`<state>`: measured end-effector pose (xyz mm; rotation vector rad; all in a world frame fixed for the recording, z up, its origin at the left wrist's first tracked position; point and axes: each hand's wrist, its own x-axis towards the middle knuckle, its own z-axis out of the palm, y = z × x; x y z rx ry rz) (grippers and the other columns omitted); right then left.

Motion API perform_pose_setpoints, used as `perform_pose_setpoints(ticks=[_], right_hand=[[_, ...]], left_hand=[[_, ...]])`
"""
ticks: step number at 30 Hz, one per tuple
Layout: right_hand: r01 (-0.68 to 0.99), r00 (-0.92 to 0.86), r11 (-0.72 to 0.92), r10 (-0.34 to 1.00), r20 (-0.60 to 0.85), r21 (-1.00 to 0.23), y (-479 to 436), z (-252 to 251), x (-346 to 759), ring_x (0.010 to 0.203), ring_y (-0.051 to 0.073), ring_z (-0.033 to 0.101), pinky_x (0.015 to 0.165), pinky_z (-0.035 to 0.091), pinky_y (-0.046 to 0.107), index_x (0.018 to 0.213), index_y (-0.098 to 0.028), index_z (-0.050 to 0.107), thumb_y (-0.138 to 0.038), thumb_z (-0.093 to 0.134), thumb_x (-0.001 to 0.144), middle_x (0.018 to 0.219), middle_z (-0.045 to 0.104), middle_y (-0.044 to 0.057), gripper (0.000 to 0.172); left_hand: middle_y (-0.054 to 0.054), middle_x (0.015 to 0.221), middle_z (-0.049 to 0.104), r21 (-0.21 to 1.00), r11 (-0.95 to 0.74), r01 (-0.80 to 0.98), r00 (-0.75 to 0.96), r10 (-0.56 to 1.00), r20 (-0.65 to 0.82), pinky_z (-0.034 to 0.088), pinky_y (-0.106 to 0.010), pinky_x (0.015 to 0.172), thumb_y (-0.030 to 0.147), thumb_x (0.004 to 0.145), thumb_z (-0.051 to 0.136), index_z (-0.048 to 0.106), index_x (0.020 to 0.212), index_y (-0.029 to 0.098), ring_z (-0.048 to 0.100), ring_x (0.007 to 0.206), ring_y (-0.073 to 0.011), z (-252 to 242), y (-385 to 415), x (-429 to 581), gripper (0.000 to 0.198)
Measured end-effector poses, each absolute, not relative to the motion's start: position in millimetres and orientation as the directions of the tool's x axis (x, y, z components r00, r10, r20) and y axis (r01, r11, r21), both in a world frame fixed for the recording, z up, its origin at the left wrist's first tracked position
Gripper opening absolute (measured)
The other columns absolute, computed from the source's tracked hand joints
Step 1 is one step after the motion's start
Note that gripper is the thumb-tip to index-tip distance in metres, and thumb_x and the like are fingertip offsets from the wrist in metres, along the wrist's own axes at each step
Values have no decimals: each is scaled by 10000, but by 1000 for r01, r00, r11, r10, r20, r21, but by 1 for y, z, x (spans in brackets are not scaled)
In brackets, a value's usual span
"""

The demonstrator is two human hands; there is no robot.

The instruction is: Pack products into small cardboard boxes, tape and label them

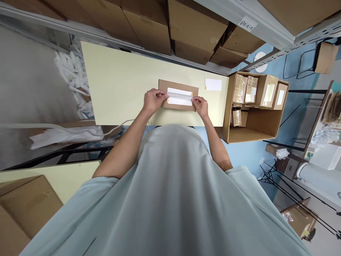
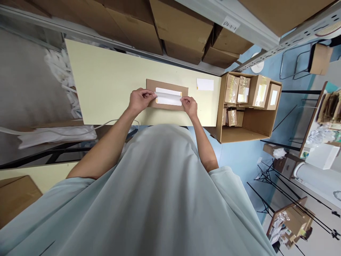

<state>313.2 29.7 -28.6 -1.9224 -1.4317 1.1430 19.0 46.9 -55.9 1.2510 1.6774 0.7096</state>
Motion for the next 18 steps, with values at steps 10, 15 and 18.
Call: perform_pose_setpoints(ticks=[10,15,18], right_hand=[[622,158,-379,918,-364,-685,28,-16,298,880,184,660,940,585,318,1103,-223,818,-410,798,1058,937,684,-7,192],[676,195,-414,898,-393,-610,30,-10,289,941,196,685,942,579,327,1125,-231,761,-360,923,969,1036,706,-1,259],[695,220,-433,888,-403,-574,32,-7,283,1000,218,721,967,582,348,1098,-249,726,-395,912,991,1088,747,16,260]], left_hand=[[-12,895,667,824,276,494,-81,959,-272,591,-425,985,277,834,946,838,1028,237,644,855,-223,-48,44,29,225],[-27,955,637,757,228,612,-46,966,-254,535,-496,1133,275,737,1077,775,1094,244,599,995,-266,-39,39,35,469],[-37,975,616,732,248,634,-64,961,-271,529,-503,1145,313,790,1054,731,1086,262,602,1047,-293,-38,38,40,441]])
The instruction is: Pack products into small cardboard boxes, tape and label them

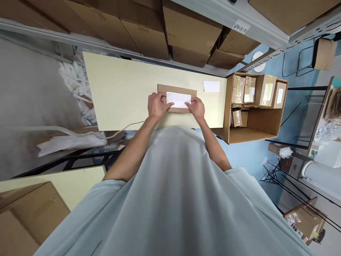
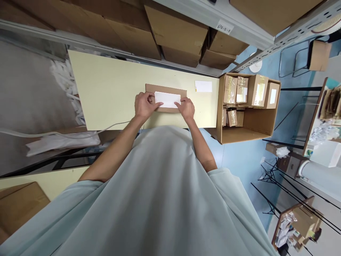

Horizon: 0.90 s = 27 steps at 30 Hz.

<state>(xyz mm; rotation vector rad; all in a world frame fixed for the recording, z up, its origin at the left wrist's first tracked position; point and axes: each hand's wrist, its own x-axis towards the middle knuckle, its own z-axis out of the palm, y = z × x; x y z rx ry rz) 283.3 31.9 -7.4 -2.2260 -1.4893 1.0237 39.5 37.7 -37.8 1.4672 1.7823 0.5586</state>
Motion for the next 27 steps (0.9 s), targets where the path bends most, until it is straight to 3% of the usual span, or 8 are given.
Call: perform_pose_setpoints(ticks=[5,9,12,14,16,18,22,27], right_hand=[[709,287,-495,853,-437,-501,39,-9,276,1104,267,775,1004,608,393,1014,-272,676,-535,828,1071,1108,796,46,309],[708,322,-518,841,-434,-479,45,-15,275,1027,308,794,1003,645,483,956,-283,671,-633,702,1145,1020,802,67,399],[744,307,-470,872,-383,-475,41,-14,276,1044,350,795,1047,648,561,1062,-264,737,-632,523,1219,1040,815,119,454],[801,212,-340,931,-298,-492,32,-12,272,1236,376,779,1174,603,593,1268,-208,775,-596,380,1253,1259,820,200,554],[858,41,-151,973,-227,-492,23,-10,263,1550,385,644,1351,479,600,1558,-145,701,-545,302,1262,1620,694,256,638],[885,-123,5,967,-223,-465,15,-10,251,1778,357,409,1483,307,579,1778,-133,525,-503,280,1258,1867,484,214,684],[899,-246,106,925,-290,-424,10,-17,238,1872,256,216,1548,123,497,1887,-158,358,-523,246,1261,1963,346,122,734],[908,-221,94,936,-275,-408,9,-19,253,1876,245,204,1544,116,499,1891,-120,328,-513,222,1266,1978,282,139,746]], left_hand=[[-43,963,623,704,308,640,-129,946,-296,538,-497,1125,349,846,993,683,1083,265,638,1102,-328,-40,43,47,400],[-16,907,670,693,386,609,-182,918,-352,536,-461,1063,426,907,969,661,1126,231,652,1015,-267,-42,53,46,425],[-64,967,742,697,400,596,-222,915,-336,535,-519,1115,509,1056,802,699,1165,215,707,1096,-307,-38,55,45,330],[-158,1218,798,720,310,620,-176,950,-257,507,-589,1229,575,1126,650,742,1279,217,699,1326,-391,-30,50,49,400],[-214,1583,716,731,143,667,-13,983,-181,406,-620,1371,637,1156,509,712,1511,212,557,1608,-432,-20,40,58,589],[-209,1838,519,727,-37,685,212,966,-150,247,-614,1476,664,1174,369,559,1737,168,354,1788,-413,-13,30,69,774],[-196,1958,301,723,-156,673,417,887,-197,24,-600,1523,717,1170,226,339,1875,103,189,1864,-373,-14,18,78,942],[-174,1971,262,684,-72,726,308,923,-230,-63,-651,1514,742,1162,282,309,1897,151,137,1873,-377,-25,21,55,943]])
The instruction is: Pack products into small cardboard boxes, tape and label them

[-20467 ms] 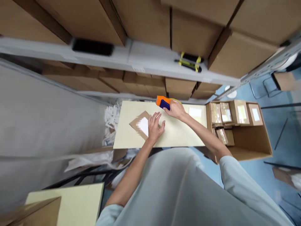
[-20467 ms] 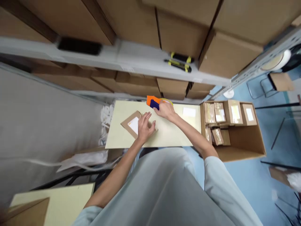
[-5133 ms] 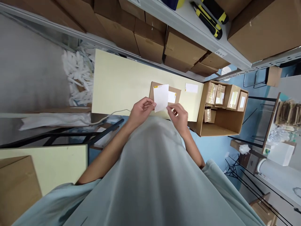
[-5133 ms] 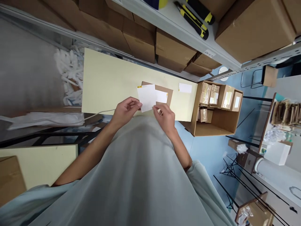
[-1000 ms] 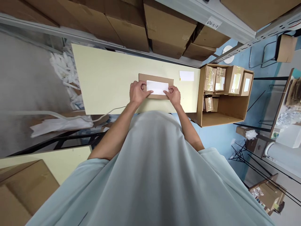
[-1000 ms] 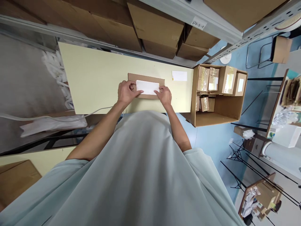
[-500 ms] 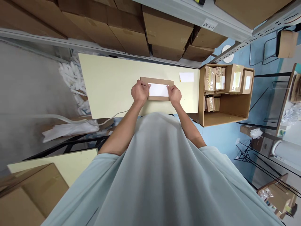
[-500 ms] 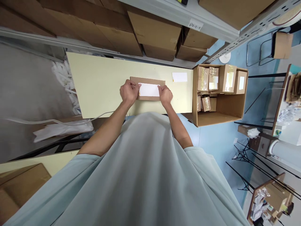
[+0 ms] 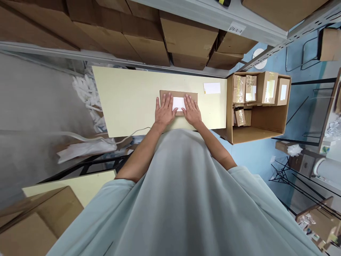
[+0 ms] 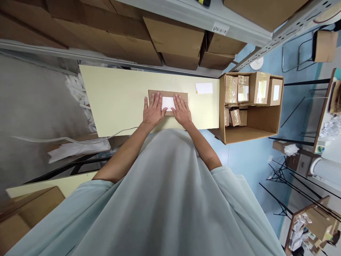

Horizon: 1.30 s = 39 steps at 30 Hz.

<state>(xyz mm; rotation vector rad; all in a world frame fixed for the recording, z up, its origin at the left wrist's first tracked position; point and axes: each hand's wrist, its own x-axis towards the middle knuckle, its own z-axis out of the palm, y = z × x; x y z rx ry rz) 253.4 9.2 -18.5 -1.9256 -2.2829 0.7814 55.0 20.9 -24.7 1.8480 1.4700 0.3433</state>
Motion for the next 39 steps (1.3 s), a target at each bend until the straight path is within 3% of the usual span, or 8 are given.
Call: perform_pose_setpoints(ticks=[7,13,20,25,31,39], right_hand=[[927,-34,-62,968,-248,-370,7,-16,253,1880,294,188,1526,142,620,1887,-80,309,-452,191,1261,1968,269,200,738],[923,-168,60,951,-258,-381,15,-16,258,1877,288,205,1541,97,563,1875,-96,361,-465,249,1261,1969,293,148,725],[953,-77,-10,959,-274,-303,10,-11,255,1881,305,179,1541,97,585,1884,-75,321,-446,256,1259,1976,246,168,730],[928,-228,107,920,-318,-356,1,-7,243,1879,261,188,1551,107,531,1894,-177,349,-410,273,1257,1976,290,89,682],[949,-95,-5,948,-302,-317,-3,-7,259,1877,294,203,1536,128,599,1890,-130,335,-404,247,1257,1970,287,134,695],[950,-59,-43,949,-310,-311,-1,-11,247,1880,300,185,1531,172,578,1857,-74,395,-280,271,1235,1973,275,170,667]], left_hand=[[-161,1977,238,670,-34,742,226,953,-201,-119,-696,1501,649,1172,355,297,1906,173,50,1879,-387,-21,19,66,876],[-156,1966,271,680,-94,727,319,923,-214,-83,-688,1512,605,1173,336,338,1892,151,94,1874,-399,-23,21,75,851],[-164,1979,235,691,-49,722,262,942,-207,-108,-698,1500,687,1163,348,281,1910,163,50,1876,-413,-23,21,65,915],[-141,1968,288,708,-76,702,318,923,-216,-99,-705,1502,622,1171,327,342,1897,195,76,1875,-411,-22,21,66,843],[-153,1971,285,701,-32,712,263,938,-225,-128,-716,1488,735,1154,358,326,1902,217,47,1875,-415,-24,22,51,911],[-182,1955,306,723,-23,690,252,945,-210,-85,-735,1497,535,1163,431,324,1895,149,73,1872,-427,-23,15,65,834]])
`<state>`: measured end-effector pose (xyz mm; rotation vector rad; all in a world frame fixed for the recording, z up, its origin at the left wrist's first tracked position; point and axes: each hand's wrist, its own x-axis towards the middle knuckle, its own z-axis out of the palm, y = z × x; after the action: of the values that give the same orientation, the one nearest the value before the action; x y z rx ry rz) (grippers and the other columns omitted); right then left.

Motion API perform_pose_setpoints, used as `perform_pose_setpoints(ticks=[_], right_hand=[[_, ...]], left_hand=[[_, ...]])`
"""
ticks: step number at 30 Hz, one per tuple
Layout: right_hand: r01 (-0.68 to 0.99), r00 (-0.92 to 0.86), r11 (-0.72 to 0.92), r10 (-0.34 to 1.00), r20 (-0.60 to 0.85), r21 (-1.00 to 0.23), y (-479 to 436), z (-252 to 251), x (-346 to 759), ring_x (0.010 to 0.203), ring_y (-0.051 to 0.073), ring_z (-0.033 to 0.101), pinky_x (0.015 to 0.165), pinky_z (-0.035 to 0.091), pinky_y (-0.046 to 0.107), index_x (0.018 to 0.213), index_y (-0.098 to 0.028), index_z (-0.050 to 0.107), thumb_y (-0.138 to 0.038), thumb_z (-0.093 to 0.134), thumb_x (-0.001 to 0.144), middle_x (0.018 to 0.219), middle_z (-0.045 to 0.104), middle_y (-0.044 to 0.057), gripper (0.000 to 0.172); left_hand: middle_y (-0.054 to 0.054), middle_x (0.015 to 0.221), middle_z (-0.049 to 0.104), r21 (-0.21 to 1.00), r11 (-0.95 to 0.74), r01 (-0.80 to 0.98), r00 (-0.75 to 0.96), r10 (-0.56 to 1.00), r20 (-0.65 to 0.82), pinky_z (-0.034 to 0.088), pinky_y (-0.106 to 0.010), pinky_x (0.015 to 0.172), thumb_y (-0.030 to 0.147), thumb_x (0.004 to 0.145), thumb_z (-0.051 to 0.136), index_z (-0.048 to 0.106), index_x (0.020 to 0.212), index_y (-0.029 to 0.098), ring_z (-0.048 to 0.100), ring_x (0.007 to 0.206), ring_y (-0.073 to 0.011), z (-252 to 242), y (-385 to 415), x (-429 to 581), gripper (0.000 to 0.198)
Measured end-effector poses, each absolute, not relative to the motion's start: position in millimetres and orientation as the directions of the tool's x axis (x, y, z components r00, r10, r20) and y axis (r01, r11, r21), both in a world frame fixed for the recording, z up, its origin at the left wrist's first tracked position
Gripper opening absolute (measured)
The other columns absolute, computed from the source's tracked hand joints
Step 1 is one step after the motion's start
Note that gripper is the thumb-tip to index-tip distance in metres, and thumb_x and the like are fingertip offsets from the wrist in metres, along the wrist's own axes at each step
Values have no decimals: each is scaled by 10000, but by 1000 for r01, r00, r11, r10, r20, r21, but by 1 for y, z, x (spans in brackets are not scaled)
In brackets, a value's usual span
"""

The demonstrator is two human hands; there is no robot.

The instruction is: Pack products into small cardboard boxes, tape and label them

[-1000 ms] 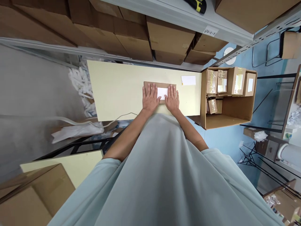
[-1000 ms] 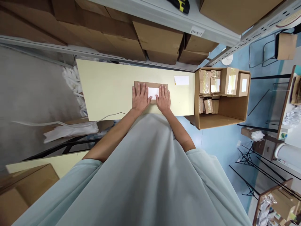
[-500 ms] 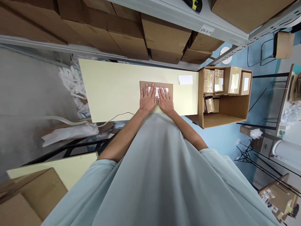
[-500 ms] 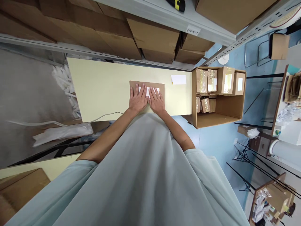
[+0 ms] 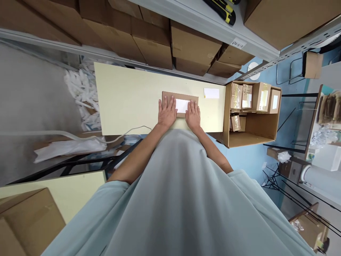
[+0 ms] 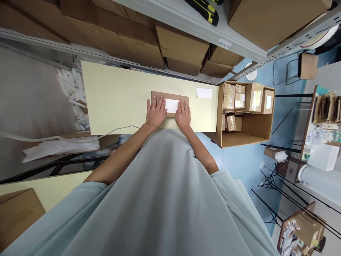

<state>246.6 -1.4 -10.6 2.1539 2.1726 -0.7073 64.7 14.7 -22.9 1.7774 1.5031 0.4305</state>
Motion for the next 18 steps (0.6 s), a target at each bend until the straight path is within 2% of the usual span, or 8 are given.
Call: perform_pose_setpoints(ticks=[6,11,18], right_hand=[[944,-91,-24,940,-330,-328,-8,-1,250,1871,319,225,1519,258,586,1821,-66,459,-243,353,1204,1960,310,202,650],[935,-156,30,929,-334,-353,-7,6,253,1863,330,251,1521,263,598,1793,-94,514,-266,364,1209,1927,405,180,627],[938,-157,18,912,-380,-345,9,12,247,1886,321,151,1539,163,593,1855,-48,370,-288,346,1225,1980,251,196,674]], left_hand=[[-154,1962,300,735,-15,678,247,946,-209,-78,-740,1497,522,1173,395,348,1890,168,76,1871,-432,-26,12,61,802],[-156,1966,295,754,-10,657,239,951,-196,-89,-731,1499,524,1172,413,342,1892,171,80,1872,-434,-27,12,64,805],[-188,1980,227,733,10,680,258,933,-251,-100,-762,1480,508,1141,501,270,1904,143,41,1872,-448,-12,11,65,876]])
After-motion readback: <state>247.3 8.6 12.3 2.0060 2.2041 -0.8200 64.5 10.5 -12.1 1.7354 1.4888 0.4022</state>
